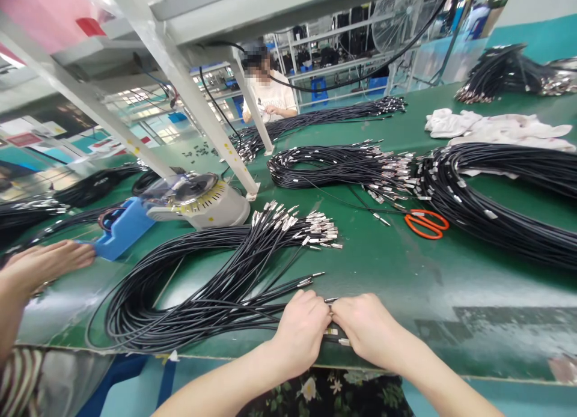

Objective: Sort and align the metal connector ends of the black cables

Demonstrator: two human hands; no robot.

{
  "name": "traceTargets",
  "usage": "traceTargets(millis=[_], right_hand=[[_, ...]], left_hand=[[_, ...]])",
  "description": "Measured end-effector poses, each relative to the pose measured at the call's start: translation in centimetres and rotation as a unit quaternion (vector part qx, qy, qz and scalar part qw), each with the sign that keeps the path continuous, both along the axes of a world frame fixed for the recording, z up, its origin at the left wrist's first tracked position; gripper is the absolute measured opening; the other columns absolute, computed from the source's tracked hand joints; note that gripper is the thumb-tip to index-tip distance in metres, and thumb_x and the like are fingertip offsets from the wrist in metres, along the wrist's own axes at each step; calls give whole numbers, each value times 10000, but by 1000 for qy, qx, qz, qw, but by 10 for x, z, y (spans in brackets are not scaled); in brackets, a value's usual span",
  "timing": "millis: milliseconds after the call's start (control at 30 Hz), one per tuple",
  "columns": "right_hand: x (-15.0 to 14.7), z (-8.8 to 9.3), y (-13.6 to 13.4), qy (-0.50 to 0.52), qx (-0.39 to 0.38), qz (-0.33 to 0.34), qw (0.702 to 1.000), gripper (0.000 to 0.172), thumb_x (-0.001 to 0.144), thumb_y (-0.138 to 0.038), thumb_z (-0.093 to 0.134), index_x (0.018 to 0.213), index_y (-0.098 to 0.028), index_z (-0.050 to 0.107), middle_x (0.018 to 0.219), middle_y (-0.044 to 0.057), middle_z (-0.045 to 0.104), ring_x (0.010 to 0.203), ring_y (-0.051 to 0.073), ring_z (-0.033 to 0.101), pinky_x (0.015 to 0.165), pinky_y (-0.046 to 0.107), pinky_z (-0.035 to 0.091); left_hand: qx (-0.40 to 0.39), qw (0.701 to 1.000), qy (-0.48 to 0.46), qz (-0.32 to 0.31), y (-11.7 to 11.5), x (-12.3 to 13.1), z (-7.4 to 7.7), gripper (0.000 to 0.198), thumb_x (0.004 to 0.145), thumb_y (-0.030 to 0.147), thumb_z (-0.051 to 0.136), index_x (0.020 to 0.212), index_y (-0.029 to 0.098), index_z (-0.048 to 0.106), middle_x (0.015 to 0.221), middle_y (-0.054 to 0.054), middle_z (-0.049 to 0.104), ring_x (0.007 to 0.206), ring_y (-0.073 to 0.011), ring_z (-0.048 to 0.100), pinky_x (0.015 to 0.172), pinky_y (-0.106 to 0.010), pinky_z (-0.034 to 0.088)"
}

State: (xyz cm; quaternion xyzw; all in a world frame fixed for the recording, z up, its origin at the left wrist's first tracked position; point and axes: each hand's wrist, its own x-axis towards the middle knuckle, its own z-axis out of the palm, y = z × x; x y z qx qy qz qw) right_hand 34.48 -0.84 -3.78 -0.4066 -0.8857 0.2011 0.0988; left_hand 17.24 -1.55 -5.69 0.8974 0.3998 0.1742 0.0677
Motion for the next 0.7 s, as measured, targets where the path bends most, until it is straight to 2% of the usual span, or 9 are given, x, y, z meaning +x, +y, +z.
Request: traceTargets(millis=[133,233,333,433,533,633,700], right_hand=[[-1,-1,3,-3,1,9,1000,277,869,-145,350,654,-188,520,618,38,617,556,167,564,516,248,328],[0,-1,5,41,-25,-17,999,327,899,-188,323,650,-188,534,615,33,611,565,159,558,532,239,351],[3,0,4,127,-77,-64,987,308,914,-254,345,728,-186,580,661,23,628,597,150,562,567,230,396],[6,3,-1,151,-111,-91,978,181,887,-279,438,859,-193,595,706,9,643,611,147,568,576,226,420],[5,4,-8,86,-72,-84,990,108,841,-190,491,894,-201,585,745,10,637,636,156,580,572,234,428],[1,0,-12,20,-1,-69,997,125,825,-132,473,852,-194,578,781,28,627,679,177,602,594,259,446],[-1,-5,-12,-9,46,-68,997,148,843,-124,435,810,-185,566,756,33,608,659,178,603,581,264,449]], left_hand=[[-6,1000,-2,2,0,1,-2,169,815,137,375,701,165,497,655,-47,528,650,-188,447,610,-337,325],[-15,1000,3,-4,5,0,4,196,838,154,366,711,160,514,670,-51,543,665,-185,454,637,-336,350],[-31,999,-3,-14,14,-3,22,253,883,176,349,712,164,535,686,-39,559,711,-176,469,681,-319,370],[-9,999,-32,33,27,-9,43,279,914,242,360,754,179,580,735,-34,569,777,-178,480,713,-308,380],[1,996,-36,83,36,-13,50,272,918,295,376,820,197,610,774,-30,574,733,-160,507,659,-268,399],[-38,996,-12,82,36,-12,41,235,914,273,386,855,207,604,779,-13,605,684,-144,550,608,-240,418],[-48,996,-12,81,30,-11,33,190,900,238,407,991,205,571,818,-13,626,709,-155,566,632,-251,443]])
